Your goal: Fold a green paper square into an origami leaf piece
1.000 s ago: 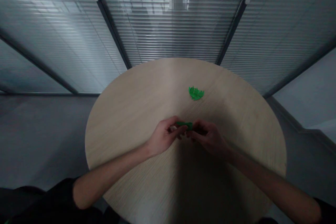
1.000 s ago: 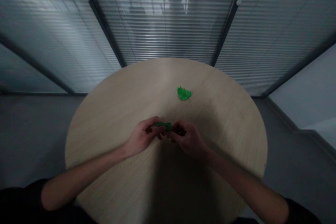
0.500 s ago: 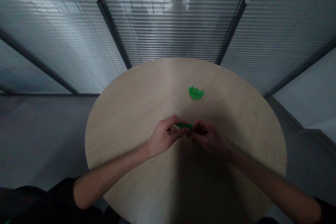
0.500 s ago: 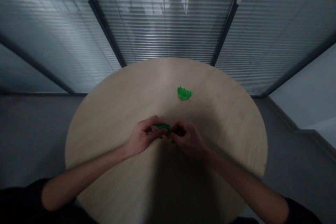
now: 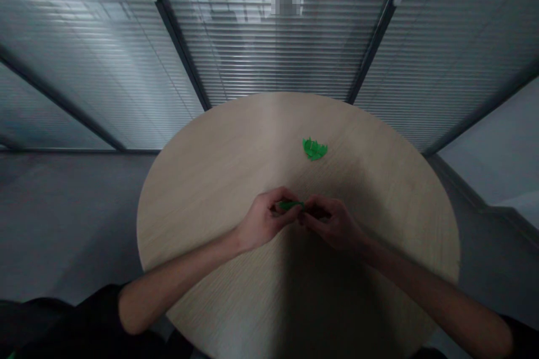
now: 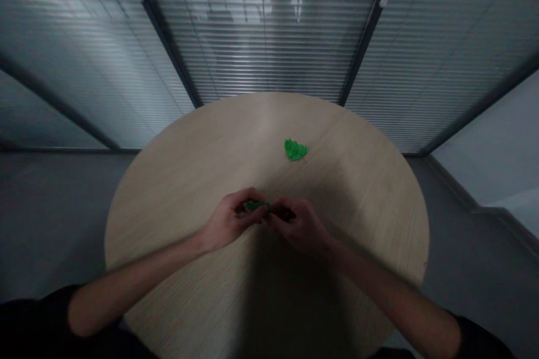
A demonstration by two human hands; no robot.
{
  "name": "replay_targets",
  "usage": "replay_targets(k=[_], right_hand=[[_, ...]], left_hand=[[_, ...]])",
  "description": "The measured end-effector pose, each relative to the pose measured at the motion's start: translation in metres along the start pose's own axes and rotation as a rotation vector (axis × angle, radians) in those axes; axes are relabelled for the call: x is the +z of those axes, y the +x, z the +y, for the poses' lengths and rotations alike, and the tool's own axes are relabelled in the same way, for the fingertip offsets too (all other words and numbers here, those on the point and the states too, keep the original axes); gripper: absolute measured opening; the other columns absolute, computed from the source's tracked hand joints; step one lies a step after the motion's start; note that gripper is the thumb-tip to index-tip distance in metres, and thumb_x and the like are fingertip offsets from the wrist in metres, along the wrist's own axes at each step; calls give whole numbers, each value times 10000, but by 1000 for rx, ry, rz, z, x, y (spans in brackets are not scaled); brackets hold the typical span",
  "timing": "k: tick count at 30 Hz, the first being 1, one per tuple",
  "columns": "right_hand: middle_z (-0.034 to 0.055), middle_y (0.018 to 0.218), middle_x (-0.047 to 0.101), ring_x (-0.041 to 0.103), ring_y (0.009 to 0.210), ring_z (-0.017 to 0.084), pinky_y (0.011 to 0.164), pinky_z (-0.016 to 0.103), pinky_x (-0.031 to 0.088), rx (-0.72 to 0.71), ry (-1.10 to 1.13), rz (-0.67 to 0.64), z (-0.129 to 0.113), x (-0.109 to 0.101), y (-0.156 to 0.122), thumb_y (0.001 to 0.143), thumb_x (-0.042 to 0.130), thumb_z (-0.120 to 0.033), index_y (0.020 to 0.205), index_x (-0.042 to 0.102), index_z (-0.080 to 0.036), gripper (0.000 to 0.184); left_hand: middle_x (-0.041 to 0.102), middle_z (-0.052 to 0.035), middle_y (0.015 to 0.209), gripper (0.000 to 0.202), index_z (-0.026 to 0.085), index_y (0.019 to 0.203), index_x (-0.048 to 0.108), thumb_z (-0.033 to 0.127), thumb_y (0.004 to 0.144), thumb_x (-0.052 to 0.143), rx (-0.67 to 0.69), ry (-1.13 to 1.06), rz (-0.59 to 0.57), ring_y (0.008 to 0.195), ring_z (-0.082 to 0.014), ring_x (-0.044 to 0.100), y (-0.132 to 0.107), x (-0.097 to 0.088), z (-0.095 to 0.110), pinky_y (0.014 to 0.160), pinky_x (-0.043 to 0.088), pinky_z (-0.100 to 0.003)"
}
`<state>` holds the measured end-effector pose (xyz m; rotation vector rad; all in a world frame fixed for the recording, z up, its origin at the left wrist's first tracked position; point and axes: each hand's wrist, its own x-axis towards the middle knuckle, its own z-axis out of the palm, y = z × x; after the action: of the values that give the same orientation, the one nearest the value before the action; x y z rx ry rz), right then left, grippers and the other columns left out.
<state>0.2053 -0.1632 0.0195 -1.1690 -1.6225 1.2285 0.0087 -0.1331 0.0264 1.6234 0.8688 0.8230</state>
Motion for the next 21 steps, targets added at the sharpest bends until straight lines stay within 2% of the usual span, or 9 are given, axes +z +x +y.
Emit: replay_targets(k=[8, 11, 14, 21], right_hand=[[8, 712, 655, 574, 580, 117, 530, 233, 439, 94, 50, -59, 5, 0, -2, 909, 706, -550, 898, 717, -168, 382], [-5, 700, 627, 567, 573, 113, 530, 233, 425, 103, 55, -95, 5, 1, -2, 950, 660, -535, 941, 721, -170, 370], [-16, 687, 592, 558, 573, 111, 542, 237, 421, 101, 47, -141, 3, 1, -3, 992, 596, -519, 906, 681, -175, 364], [-22, 648, 566, 516, 553, 114, 538, 248, 397, 76, 4, -139, 1, 0, -3, 1011, 545, -540, 823, 576, -197, 392]], left_hand=[[660, -21, 707, 330, 138, 841, 705, 463, 884, 745, -14, -16, 46, 649, -135, 606, 4, 1, 4, 595, 473, -232], [647, -13, 686, 349, 138, 826, 683, 479, 885, 734, -28, -72, 35, 626, -126, 595, 6, 1, 1, 591, 482, -231], [626, 0, 666, 406, 147, 811, 628, 536, 896, 704, -75, -149, 14, 586, -117, 594, 7, 1, -3, 575, 508, -231], [559, 40, 549, 435, 160, 814, 583, 570, 952, 623, -82, -58, 13, 451, -84, 504, 6, -3, -6, 444, 379, -182]])
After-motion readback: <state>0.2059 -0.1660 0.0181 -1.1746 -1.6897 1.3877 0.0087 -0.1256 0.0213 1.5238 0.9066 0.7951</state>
